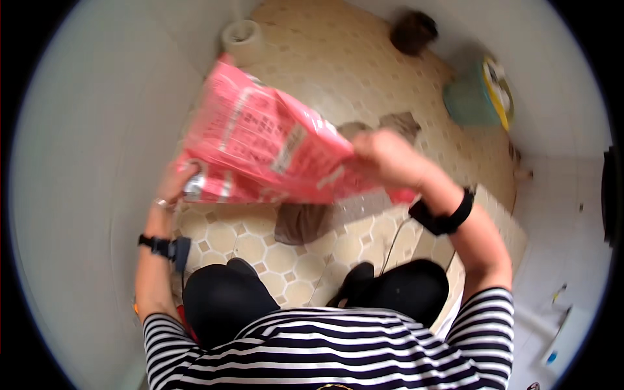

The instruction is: The person pours laundry detergent powder from a pink bag onto a cloth on the floor, and then rubs the cloth with their hands.

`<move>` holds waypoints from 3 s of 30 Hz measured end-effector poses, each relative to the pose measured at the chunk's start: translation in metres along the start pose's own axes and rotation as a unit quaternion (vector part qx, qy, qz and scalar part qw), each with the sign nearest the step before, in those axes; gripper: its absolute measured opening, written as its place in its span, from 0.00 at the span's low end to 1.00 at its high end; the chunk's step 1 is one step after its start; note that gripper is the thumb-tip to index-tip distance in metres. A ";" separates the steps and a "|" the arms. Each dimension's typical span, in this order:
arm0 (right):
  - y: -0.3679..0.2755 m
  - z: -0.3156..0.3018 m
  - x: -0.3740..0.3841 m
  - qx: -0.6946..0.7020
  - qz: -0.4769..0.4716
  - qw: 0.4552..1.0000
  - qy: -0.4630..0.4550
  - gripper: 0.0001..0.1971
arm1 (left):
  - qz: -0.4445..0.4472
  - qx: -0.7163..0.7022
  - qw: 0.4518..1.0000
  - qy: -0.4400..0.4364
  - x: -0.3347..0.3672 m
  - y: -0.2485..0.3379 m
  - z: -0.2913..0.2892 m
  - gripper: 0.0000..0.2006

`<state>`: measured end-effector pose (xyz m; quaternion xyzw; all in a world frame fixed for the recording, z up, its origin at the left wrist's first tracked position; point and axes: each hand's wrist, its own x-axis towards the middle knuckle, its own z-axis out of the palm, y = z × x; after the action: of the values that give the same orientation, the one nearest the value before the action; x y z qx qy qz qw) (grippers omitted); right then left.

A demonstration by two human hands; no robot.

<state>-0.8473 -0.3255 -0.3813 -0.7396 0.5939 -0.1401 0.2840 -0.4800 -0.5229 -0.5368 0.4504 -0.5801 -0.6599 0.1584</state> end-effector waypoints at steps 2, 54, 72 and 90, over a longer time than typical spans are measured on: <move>0.015 -0.021 -0.025 -0.050 -0.004 0.997 0.052 0.06 | 0.088 0.005 0.996 0.021 -0.029 0.059 0.013 0.08; 0.059 -0.004 -0.091 -0.240 -0.132 0.835 0.477 0.05 | 0.281 0.466 0.834 -0.090 -0.051 0.095 0.022 0.09; 0.023 -0.029 -0.085 -0.106 -0.146 0.868 0.463 0.08 | 0.074 -0.149 0.985 -0.038 -0.005 0.090 0.006 0.21; 0.071 -0.039 -0.132 0.103 -0.086 0.793 0.594 0.07 | 0.219 -0.034 0.966 -0.133 -0.029 0.190 0.204 0.27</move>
<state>-0.9594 -0.2182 -0.3748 -0.5253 0.5619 -0.6358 -0.0638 -0.6823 -0.4271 -0.3681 0.2153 -0.6579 -0.6822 0.2354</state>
